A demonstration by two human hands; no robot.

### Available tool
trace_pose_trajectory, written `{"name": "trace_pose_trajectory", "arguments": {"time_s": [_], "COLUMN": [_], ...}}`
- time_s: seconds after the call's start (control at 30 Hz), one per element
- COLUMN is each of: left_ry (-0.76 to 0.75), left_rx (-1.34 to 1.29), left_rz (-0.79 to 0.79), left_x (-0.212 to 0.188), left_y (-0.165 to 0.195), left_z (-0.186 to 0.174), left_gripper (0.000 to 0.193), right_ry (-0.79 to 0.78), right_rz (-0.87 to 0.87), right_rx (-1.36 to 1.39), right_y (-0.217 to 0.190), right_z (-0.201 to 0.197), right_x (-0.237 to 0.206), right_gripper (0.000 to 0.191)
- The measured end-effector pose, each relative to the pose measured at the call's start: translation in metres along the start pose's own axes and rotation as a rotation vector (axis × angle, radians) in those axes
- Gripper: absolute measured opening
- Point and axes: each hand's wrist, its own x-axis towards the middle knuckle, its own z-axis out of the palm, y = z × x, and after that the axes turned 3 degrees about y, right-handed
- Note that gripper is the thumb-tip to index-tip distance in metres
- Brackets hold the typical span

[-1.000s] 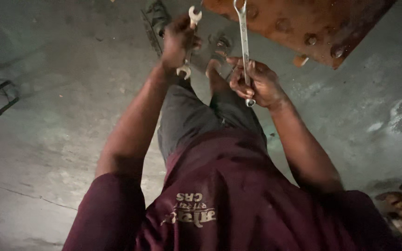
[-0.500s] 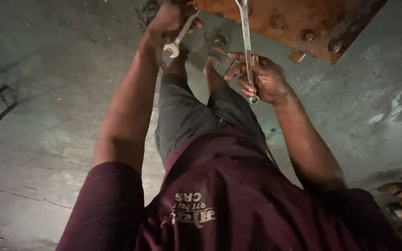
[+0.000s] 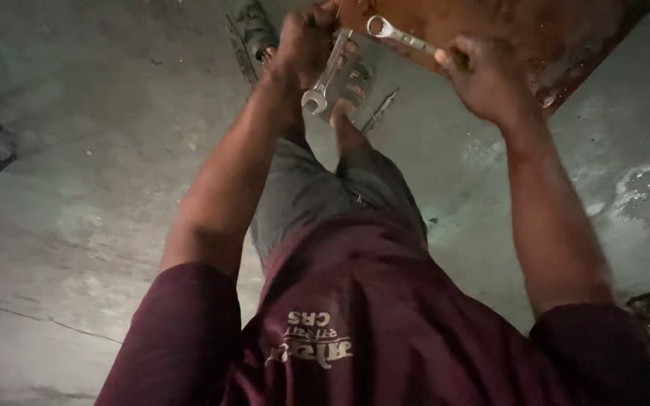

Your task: The person assembles small metal parts on a rusty metal table using wrenches. They pick up nuts and bolts, place them into holes, and tighten them with wrenches.

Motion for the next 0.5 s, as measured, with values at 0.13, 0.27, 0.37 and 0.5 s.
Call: {"name": "trace_pose_trajectory", "arguments": {"time_s": [0.13,0.27,0.37,0.5], "left_ry": [0.017,0.181,0.215,0.219], "left_rx": [0.104,0.427,0.565,0.559], "left_rz": [0.051,0.178,0.222,0.245], "left_x": [0.002,0.004,0.006,0.011], "left_y": [-0.014,-0.019,-0.017,-0.014], "left_z": [0.018,0.031,0.035,0.036], "left_gripper": [0.037,0.044,0.044,0.037], "right_ry": [0.012,0.125,0.118,0.043], "right_rz": [-0.007,-0.36,-0.261,-0.069], "right_rx": [-0.26,-0.294,-0.355,-0.336], "right_y": [0.002,0.001,-0.001,0.007], "right_z": [-0.004,-0.005,-0.007,-0.006], "right_x": [0.036,0.052,0.057,0.073], "right_gripper": [0.037,0.027,0.027,0.037]}}
